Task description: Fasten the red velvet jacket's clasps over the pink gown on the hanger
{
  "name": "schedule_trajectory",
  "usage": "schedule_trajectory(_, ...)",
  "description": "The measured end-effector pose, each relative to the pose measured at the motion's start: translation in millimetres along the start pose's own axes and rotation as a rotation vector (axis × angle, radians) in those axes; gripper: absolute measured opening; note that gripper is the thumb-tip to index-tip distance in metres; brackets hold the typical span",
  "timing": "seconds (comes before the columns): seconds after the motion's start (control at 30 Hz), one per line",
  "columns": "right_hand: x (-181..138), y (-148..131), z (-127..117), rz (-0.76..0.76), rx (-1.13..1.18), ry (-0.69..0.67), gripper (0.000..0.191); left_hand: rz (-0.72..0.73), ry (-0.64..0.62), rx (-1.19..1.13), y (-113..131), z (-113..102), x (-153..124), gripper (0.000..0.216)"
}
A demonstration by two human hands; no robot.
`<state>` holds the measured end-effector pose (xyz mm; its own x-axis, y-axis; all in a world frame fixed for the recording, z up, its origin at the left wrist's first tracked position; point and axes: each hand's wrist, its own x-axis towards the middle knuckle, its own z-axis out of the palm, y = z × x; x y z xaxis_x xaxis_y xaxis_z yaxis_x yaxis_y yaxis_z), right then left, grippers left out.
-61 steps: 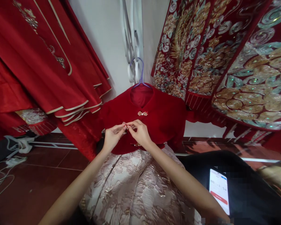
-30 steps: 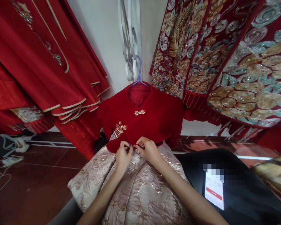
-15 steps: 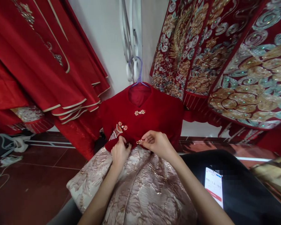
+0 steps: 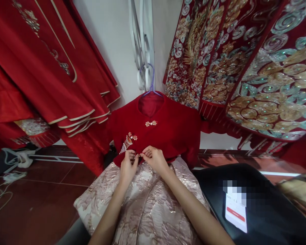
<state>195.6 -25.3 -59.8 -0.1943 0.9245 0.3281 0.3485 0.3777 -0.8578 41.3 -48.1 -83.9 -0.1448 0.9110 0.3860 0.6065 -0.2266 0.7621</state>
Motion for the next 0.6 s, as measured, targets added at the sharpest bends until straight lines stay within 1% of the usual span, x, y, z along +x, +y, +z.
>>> schedule_trajectory(0.07,0,6,3,-0.040,-0.039,0.029,0.009,-0.026,0.008,-0.021,-3,0,1,0.017)
schedule_trajectory(0.13,0,8,2,-0.051,-0.045,0.022,0.009,-0.063,0.010,-0.088,-5,1,1,0.021)
schedule_trajectory(0.27,0,7,-7,0.016,0.018,-0.097,0.011,-0.167,-0.030,-0.461,-8,5,2,0.024)
schedule_trajectory(0.33,0,6,-10,0.034,0.029,-0.129,0.013,-0.223,-0.057,-0.592,-8,7,1,0.024)
schedule_trajectory(0.5,-1,8,-3,0.002,0.012,-0.045,0.010,-0.295,-0.040,-0.698,-8,7,-1,0.022)
schedule_trajectory(0.6,-2,9,2,-0.024,0.010,0.004,0.009,-0.286,-0.033,-0.660,-7,5,-2,0.022)
